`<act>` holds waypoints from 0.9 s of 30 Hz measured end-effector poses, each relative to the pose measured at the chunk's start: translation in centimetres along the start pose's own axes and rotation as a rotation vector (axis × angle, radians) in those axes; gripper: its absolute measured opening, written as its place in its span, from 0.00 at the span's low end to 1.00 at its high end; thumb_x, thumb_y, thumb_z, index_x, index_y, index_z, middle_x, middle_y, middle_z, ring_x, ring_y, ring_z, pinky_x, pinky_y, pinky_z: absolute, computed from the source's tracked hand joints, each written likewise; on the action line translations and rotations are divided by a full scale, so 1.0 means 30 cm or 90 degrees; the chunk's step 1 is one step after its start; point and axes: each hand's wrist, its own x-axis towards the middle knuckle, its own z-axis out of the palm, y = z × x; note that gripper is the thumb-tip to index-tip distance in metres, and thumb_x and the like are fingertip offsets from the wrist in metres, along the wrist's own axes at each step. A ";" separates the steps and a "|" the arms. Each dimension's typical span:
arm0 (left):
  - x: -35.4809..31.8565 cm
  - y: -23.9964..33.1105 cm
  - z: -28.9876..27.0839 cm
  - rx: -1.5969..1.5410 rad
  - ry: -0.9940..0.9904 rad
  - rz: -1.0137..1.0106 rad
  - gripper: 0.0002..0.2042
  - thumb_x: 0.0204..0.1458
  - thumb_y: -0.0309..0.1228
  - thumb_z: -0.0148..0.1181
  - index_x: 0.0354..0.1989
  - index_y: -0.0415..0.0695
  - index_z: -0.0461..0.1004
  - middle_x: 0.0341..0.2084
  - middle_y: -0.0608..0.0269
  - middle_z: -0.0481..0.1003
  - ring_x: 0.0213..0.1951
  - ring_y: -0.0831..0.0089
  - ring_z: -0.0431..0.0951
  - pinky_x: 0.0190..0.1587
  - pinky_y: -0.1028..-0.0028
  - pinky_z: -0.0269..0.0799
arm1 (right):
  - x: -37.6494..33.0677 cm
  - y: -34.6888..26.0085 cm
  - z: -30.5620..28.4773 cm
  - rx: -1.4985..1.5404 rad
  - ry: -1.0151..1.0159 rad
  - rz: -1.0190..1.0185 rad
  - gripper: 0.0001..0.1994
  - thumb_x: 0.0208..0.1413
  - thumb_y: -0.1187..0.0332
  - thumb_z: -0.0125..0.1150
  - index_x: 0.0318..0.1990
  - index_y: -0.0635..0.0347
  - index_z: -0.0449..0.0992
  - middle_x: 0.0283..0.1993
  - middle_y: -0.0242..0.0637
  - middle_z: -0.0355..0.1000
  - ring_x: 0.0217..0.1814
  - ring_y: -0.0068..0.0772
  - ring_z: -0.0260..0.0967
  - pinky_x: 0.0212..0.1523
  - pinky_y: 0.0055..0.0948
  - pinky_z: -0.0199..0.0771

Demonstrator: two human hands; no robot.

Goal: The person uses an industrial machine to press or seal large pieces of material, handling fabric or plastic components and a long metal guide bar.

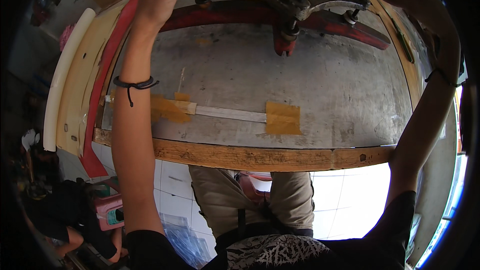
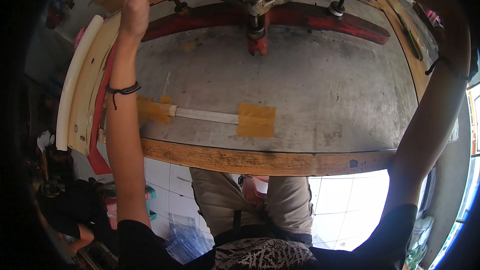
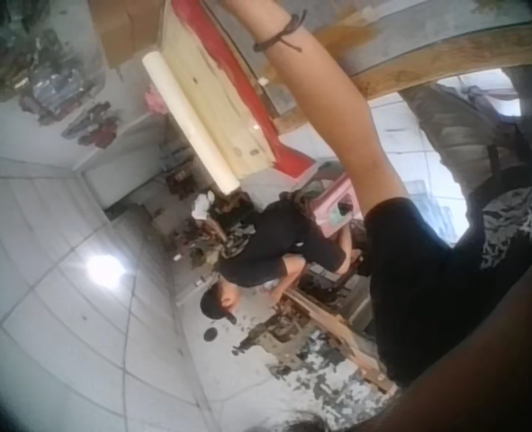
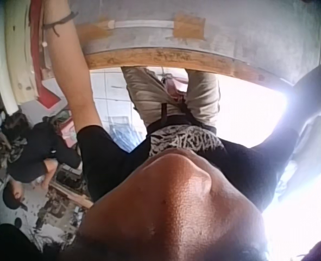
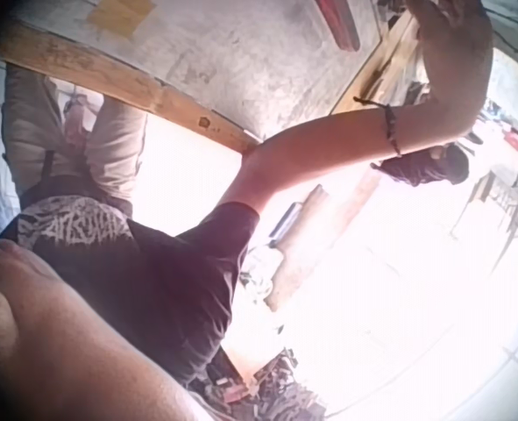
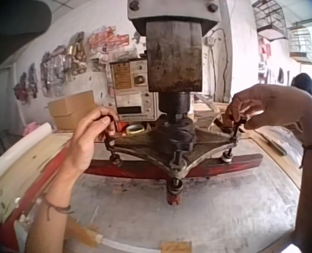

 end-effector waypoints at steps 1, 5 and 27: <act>-0.002 -0.001 -0.001 0.010 -0.004 -0.008 0.11 0.61 0.34 0.46 0.39 0.39 0.71 0.29 0.70 0.67 0.34 0.81 0.66 0.40 0.79 0.61 | -0.007 -0.007 0.008 -0.030 0.016 -0.002 0.11 0.55 0.79 0.61 0.46 0.60 0.74 0.52 0.35 0.74 0.58 0.29 0.69 0.64 0.31 0.67; -0.005 0.004 -0.003 0.024 -0.007 -0.008 0.11 0.61 0.34 0.46 0.38 0.39 0.71 0.29 0.70 0.67 0.34 0.81 0.65 0.40 0.79 0.61 | 0.006 -0.021 0.019 -0.038 0.021 0.023 0.10 0.55 0.80 0.61 0.45 0.61 0.75 0.52 0.35 0.74 0.57 0.29 0.69 0.64 0.31 0.67; 0.001 -0.003 -0.008 0.039 -0.008 -0.003 0.12 0.60 0.36 0.47 0.37 0.39 0.71 0.28 0.69 0.68 0.34 0.81 0.66 0.40 0.79 0.60 | 0.027 0.016 0.010 -0.069 -0.001 0.078 0.10 0.55 0.77 0.61 0.45 0.60 0.76 0.49 0.34 0.75 0.57 0.27 0.69 0.62 0.29 0.67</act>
